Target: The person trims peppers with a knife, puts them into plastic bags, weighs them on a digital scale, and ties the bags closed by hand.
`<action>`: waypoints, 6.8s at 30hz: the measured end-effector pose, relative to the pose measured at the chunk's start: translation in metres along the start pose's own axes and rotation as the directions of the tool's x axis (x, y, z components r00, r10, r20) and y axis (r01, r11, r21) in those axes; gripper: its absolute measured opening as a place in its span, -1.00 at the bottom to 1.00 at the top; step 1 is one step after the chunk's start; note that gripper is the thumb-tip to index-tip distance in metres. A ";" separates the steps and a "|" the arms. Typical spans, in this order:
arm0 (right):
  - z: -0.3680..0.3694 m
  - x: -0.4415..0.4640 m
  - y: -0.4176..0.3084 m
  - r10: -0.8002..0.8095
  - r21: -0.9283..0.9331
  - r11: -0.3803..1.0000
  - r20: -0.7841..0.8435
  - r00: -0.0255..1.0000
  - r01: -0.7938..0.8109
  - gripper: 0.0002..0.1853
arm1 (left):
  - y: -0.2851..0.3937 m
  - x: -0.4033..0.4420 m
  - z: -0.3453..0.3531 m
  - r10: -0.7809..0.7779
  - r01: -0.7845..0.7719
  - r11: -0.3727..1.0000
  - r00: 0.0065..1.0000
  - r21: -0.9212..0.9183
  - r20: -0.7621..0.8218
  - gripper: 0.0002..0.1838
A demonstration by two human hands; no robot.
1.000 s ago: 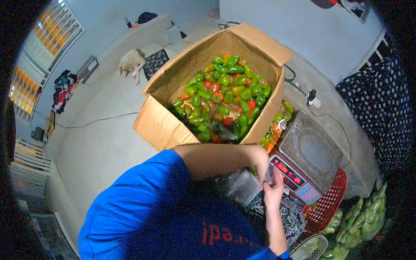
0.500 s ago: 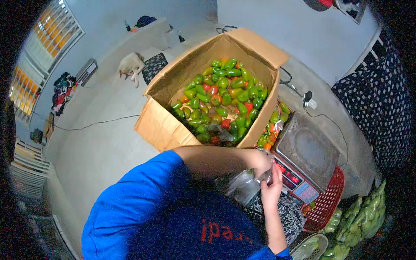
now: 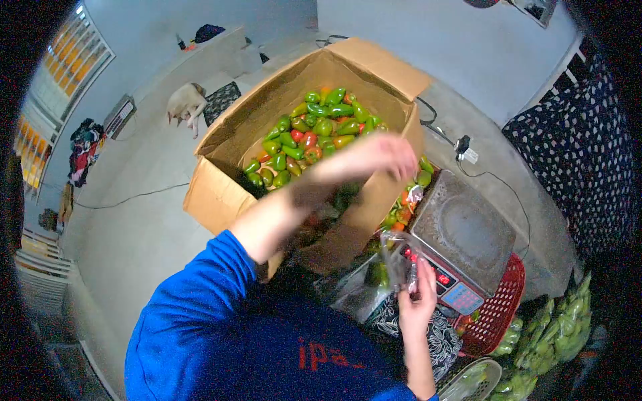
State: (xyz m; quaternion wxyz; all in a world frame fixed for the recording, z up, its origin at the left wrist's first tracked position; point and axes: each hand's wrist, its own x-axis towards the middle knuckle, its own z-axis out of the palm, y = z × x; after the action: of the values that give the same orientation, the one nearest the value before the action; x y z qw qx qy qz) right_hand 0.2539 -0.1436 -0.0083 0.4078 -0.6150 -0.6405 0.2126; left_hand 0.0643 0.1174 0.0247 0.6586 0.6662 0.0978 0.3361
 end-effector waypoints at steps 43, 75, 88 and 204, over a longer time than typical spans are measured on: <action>-0.046 0.002 -0.058 0.153 0.534 0.843 -0.124 0.980 -0.064 -0.19 | -0.015 -0.060 0.177 -0.171 0.172 0.863 0.984 -0.474 0.047 -0.31; -0.157 0.105 0.086 0.083 -0.051 0.993 -0.388 0.918 -0.111 -0.44 | -0.001 -0.019 0.079 0.143 -0.007 0.583 0.985 0.812 -0.094 -0.79; -0.147 0.055 0.054 0.029 -0.086 0.992 -0.576 0.817 -0.096 -0.29 | 0.000 -0.023 0.084 -0.120 0.103 0.576 0.992 0.811 -0.041 -0.78; -0.122 0.010 0.060 0.051 0.417 0.878 -0.570 0.820 0.236 -0.44 | -0.096 -0.036 0.182 0.024 0.064 0.329 0.997 0.942 -0.076 -0.50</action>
State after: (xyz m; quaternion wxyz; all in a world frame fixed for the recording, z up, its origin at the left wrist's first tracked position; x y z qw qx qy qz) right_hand 0.3869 -0.1527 0.0183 0.7254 -0.4995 -0.4497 0.1488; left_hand 0.1717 -0.0403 -0.0606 0.1507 0.9099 0.3075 0.2343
